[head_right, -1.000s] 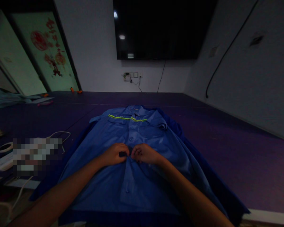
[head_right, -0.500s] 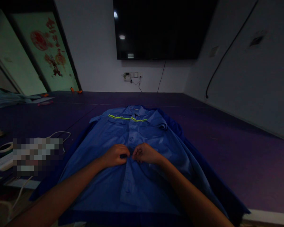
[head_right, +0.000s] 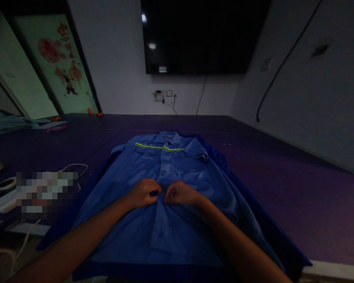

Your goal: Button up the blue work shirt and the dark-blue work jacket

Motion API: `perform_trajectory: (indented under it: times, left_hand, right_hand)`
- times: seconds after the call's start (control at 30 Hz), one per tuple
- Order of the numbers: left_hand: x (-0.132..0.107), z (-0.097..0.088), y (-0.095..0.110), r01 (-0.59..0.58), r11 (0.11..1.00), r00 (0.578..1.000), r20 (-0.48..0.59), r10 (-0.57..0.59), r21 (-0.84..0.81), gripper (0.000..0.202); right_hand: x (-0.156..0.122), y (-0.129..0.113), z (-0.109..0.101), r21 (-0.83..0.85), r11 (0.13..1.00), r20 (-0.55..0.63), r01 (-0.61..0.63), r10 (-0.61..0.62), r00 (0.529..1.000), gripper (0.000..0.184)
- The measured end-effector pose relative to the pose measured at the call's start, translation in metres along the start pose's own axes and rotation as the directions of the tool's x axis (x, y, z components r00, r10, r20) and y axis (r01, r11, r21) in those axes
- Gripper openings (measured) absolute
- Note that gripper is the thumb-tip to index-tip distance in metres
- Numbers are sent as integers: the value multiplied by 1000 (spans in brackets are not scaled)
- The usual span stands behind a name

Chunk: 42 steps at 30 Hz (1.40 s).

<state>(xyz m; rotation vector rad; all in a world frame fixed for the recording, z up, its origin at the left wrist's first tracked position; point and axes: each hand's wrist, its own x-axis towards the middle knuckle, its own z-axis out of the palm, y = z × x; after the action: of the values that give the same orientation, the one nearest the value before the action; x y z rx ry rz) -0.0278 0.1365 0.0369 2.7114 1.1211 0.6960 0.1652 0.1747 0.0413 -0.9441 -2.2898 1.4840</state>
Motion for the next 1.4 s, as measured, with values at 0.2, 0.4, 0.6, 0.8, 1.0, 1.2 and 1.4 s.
perform_trajectory:
  times: [0.2, 0.4, 0.6, 0.8, 1.0, 1.2, 1.4]
  left_hand:
    - [0, 1, 0, 1, 1000, 1000, -11, -1, -13, 12]
    - [-1, 0, 2, -37, 999, 999, -25, 36, -25, 17]
    - [0, 0, 3, -51, 999, 999, -14, 51, 12, 18]
    - [0, 0, 3, -63, 998, 998, -2, 63, 4, 18]
    - [1, 0, 1, -77, 993, 997, 6, 78, -87, 19]
    - [4, -4, 1, -59, 980, 997, 28, 65, -190, 19]
    - [4, -3, 1, -42, 968, 995, 75, 63, -248, 17]
  right_hand:
    - [0, 0, 2, -3, 1000, -19, 13, -13, 1000, 17]
    - [3, 1, 2, -39, 999, -205, -12, 4, 979, 23]
    - [3, -3, 5, -92, 996, -205, -9, -11, 979, 11]
    - [4, 0, 7, -116, 992, -175, 53, -73, 982, 13]
    - [5, 4, 7, -95, 995, -127, 8, -20, 992, 11]
    - [6, 6, 7, -93, 995, -124, -29, 18, 992, 10]
    - [4, 7, 4, -76, 997, -48, 11, -15, 999, 12]
